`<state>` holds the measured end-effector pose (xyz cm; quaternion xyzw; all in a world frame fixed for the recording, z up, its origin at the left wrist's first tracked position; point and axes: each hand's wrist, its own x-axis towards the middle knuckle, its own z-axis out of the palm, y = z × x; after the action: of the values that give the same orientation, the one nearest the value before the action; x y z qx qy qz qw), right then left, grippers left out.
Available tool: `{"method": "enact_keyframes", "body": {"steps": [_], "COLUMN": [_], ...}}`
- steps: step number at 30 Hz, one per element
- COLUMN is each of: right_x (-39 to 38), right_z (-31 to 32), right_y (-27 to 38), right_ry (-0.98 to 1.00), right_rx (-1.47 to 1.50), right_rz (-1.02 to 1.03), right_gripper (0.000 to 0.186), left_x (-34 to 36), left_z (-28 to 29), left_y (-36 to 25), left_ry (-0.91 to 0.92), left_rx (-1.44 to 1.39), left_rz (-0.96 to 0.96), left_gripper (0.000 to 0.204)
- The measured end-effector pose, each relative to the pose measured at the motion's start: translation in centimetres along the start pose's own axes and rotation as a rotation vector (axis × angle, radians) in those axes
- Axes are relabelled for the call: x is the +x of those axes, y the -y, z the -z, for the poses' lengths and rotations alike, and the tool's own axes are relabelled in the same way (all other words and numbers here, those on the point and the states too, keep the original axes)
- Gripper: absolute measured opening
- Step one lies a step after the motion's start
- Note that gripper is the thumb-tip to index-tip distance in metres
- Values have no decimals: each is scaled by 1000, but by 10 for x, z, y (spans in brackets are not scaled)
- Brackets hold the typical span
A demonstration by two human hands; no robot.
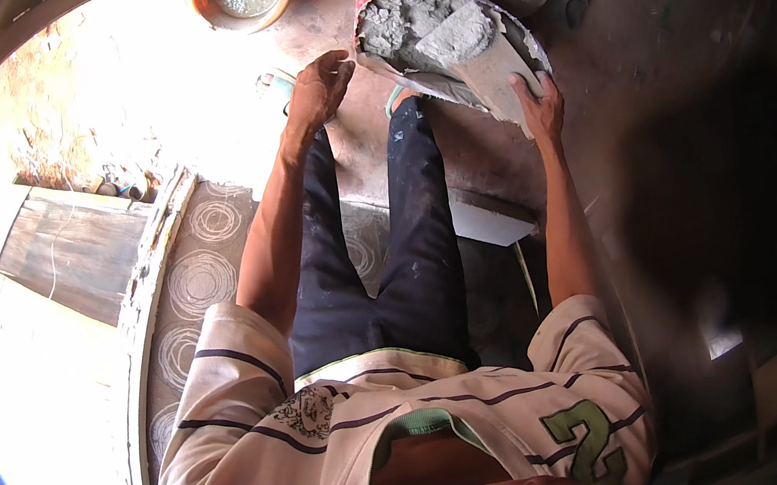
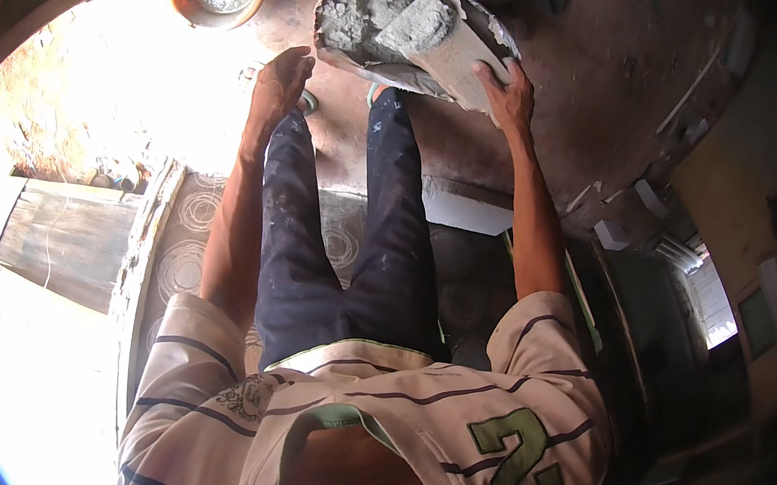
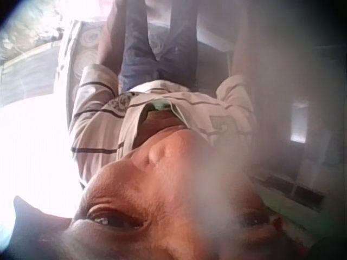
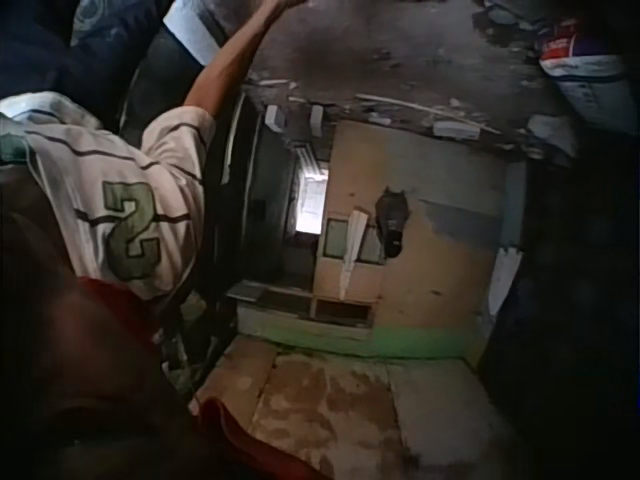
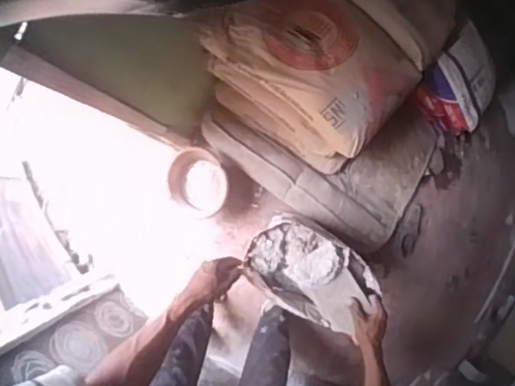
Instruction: The person picks up a stone block and uses a trowel to apply wet mortar to its surface while sitting on the floor next to a container of wet cement.
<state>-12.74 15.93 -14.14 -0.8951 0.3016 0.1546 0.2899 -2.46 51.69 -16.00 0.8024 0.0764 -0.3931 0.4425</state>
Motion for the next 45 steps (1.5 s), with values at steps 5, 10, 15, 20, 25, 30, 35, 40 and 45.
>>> {"method": "enact_keyframes", "body": {"steps": [5,10,15,20,25,30,35,40,45], "right_x": [-14,-25,-61,-70,-61,-16,57,94,99], "right_z": [9,15,15,-26,-108,-250,-347,-370,-374], "right_y": [-2,13,93,170,236,253,247,256,282], "right_ry": [59,95,63,92,140,132,116,262,199], "right_rx": [20,64,157,263,340,166,-112,-143,-297], "right_rz": [-27,-20,-33,-64,-45,-16,-133,-283,-205], "right_gripper": [55,47,42,42,46,63,73,75,74], "left_x": [-36,-110,-187,-214,-208,-200,-189,-191,-190], "left_z": [6,18,15,15,21,38,52,58,65], "left_y": [78,123,164,168,172,173,176,186,189], "left_ry": [-28,8,35,-49,-45,-29,4,17,23], "left_rx": [-101,53,234,351,378,409,338,314,298], "left_rz": [37,204,182,117,224,264,291,306,336], "left_gripper": [30,28,35,45,49,52,52,51,51]}}
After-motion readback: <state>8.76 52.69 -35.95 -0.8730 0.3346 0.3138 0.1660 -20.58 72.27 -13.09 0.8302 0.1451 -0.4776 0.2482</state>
